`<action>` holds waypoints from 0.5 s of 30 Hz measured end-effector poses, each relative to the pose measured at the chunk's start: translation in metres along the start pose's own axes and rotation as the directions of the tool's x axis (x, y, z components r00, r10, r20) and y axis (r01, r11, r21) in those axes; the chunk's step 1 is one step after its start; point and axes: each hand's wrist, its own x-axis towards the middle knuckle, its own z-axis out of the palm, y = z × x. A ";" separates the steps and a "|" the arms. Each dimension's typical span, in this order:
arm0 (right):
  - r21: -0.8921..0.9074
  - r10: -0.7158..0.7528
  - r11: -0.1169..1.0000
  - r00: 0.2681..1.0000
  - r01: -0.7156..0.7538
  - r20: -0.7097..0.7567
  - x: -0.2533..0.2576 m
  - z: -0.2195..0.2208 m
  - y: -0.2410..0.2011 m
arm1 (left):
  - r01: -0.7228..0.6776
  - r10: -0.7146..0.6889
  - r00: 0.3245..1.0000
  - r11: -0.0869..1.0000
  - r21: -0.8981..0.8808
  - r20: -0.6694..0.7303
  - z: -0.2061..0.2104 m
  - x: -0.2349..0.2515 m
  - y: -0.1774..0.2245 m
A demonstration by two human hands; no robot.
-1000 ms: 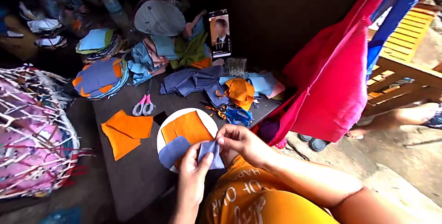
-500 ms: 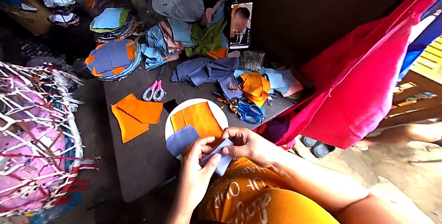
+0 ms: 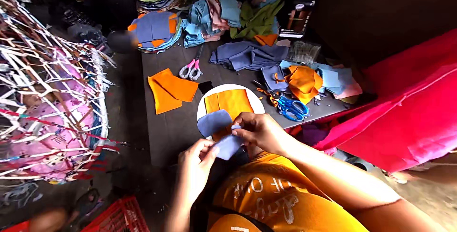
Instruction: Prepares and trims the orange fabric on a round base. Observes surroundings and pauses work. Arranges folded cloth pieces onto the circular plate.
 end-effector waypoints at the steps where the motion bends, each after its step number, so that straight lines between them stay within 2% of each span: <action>1: -0.082 -0.027 0.996 0.999 0.025 -0.024 0.008 0.002 0.000 | 0.019 -0.019 1.000 0.996 0.082 -0.004 -0.004 0.008 -0.001; 3: -0.184 -0.047 0.982 0.998 0.039 -0.037 0.023 0.006 0.001 | 0.095 -0.105 0.994 0.970 0.224 0.030 -0.009 0.022 0.001; 6: -0.256 0.020 0.966 1.000 -0.025 -0.023 0.035 0.009 0.001 | 0.204 -0.249 0.964 0.918 0.341 0.094 -0.011 0.038 0.005; 10: -0.298 0.038 0.954 0.999 -0.046 -0.032 0.037 0.011 0.002 | 0.241 -0.291 0.948 0.921 0.307 0.126 -0.015 0.044 0.003; 15: -0.342 -0.028 0.940 0.998 0.006 -0.057 0.035 0.010 0.006 | 0.274 -0.316 0.939 0.926 0.261 0.136 -0.017 0.047 0.002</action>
